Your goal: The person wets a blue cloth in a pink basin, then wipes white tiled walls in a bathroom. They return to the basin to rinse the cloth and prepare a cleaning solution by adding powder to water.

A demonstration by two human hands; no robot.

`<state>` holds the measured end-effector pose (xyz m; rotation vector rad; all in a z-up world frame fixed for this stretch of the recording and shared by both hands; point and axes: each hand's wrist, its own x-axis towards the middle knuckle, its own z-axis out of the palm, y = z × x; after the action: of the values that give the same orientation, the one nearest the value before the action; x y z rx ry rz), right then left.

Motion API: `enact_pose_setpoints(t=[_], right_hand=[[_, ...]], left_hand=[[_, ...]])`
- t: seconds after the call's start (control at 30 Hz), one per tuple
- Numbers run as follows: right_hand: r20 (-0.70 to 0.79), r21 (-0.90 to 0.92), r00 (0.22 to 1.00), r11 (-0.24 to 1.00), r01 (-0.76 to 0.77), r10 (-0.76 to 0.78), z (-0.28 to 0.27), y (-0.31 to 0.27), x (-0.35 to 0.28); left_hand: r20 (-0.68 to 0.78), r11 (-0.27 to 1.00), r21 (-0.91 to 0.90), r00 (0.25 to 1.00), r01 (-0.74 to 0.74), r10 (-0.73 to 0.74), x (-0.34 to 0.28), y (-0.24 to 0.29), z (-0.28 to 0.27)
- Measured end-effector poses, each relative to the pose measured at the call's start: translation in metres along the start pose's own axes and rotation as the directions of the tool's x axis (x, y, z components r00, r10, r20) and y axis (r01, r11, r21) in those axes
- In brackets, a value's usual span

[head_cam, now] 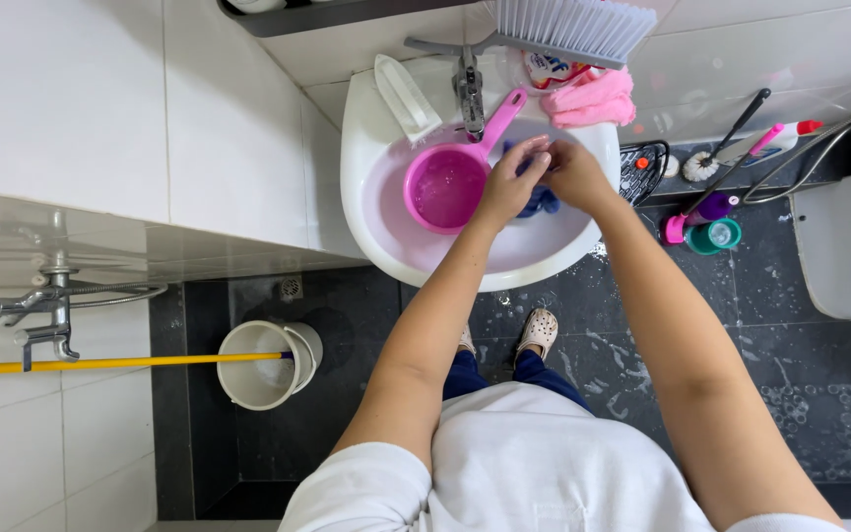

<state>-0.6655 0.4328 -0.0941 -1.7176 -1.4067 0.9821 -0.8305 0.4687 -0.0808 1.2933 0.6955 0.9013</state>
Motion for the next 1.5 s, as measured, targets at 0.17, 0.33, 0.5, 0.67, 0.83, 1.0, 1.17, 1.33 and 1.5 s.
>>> enact_pose_setpoints(t=[0.17,0.33,0.5,0.67,0.83,1.0,1.17,1.33,1.5], right_hand=[[0.013,0.763,0.985,0.635,-0.120,0.171,-0.043,-0.057,-0.028],[0.018,0.986,0.936,0.147,-0.074,0.352,-0.024,-0.005,-0.031],[0.287,0.953,0.880,-0.023,-0.301,0.379,0.014,-0.004,-0.037],[0.246,0.969,0.950,-0.057,-0.239,0.191,0.064,0.056,-0.023],[0.240,0.971,0.861,-0.092,-0.223,0.448,0.064,0.026,-0.009],[0.036,0.979,0.783,0.137,-0.154,0.621,0.073,0.036,0.001],[0.028,0.928,0.776,0.271,-0.254,0.631,0.073,0.017,-0.011],[0.047,0.840,0.814,0.418,-0.346,0.579,0.083,0.040,-0.012],[-0.039,0.783,0.859,0.549,-0.291,0.510,0.050,-0.016,-0.002]], left_hand=[[-0.002,0.919,0.368,0.989,-0.138,0.149,-0.018,0.021,0.006],[-0.104,0.869,0.489,0.994,0.077,-0.029,-0.019,-0.009,0.015],[-0.128,0.854,0.516,0.979,-0.071,0.159,-0.028,0.016,0.038],[-0.235,0.815,0.573,0.934,-0.092,0.270,-0.024,0.038,0.063],[-0.458,0.988,0.117,0.877,-0.103,0.146,-0.014,0.023,0.058],[-0.592,0.958,-0.278,0.774,0.067,-0.226,0.004,-0.013,0.054],[-0.575,0.941,-0.323,0.768,0.104,-0.282,0.008,-0.034,0.044],[-0.554,0.989,0.032,0.826,0.143,-0.102,-0.002,-0.033,0.032],[-0.264,0.897,0.415,0.923,-0.154,0.280,-0.020,0.008,-0.013]])
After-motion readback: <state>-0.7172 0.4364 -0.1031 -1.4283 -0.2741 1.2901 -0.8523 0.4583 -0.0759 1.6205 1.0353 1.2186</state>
